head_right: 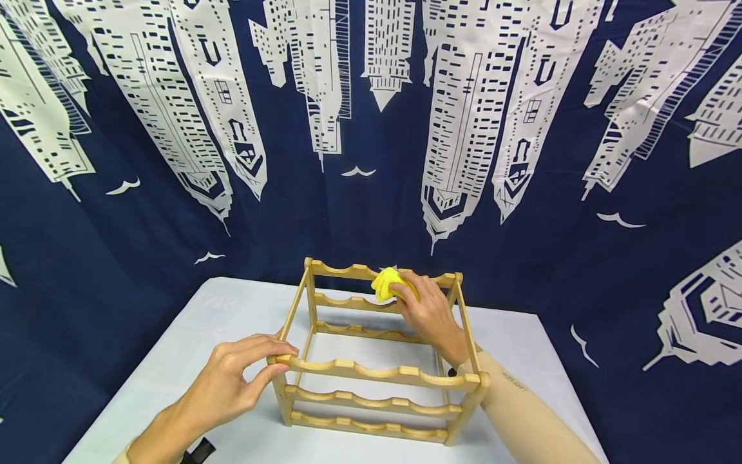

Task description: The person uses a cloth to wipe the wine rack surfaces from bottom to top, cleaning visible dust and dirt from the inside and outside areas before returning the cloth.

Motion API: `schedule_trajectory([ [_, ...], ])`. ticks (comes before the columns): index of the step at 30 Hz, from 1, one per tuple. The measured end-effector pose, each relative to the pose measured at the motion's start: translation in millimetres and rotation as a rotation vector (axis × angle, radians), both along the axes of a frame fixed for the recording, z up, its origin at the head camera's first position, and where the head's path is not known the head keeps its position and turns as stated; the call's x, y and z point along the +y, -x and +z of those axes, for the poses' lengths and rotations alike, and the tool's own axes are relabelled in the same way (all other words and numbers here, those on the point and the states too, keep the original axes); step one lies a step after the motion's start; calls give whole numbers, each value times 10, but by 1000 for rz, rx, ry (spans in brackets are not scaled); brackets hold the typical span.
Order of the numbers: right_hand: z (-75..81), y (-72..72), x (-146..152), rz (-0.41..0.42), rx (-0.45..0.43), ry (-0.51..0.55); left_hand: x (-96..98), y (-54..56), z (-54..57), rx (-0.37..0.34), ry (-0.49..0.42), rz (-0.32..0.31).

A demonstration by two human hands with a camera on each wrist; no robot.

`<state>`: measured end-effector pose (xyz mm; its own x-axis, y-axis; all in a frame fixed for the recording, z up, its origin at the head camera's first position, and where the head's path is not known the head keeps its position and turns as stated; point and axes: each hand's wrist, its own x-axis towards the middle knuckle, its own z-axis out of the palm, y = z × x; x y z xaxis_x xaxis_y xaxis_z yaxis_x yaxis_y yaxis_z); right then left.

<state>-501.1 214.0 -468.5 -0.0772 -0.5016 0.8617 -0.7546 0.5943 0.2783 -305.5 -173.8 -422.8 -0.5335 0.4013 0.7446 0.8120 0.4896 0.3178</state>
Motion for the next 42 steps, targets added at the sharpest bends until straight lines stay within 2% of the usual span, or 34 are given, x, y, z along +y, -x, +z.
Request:
schedule_trajectory([
  [6,-111,-70,165,-65,-35,202,19,-6,31,-23,-4,15],
  [11,-158,-111,209,-77,-81,261,38,-9,37,-24,-6,34],
  [16,-174,-159,233,-51,-116,266,58,-46,16,-37,-10,50],
  [22,-220,-211,271,55,-119,253,73,-100,-3,-63,-14,70],
  [26,-249,-254,316,130,-151,233,85,-131,-12,-65,-10,88],
  [32,-272,-333,400,94,-149,148,106,-162,-26,-59,-16,107],
  [37,-287,-384,445,161,-156,103,137,-170,-26,-56,-12,131],
  [42,-302,-439,472,191,-142,103,196,-181,-2,-36,-6,152],
])
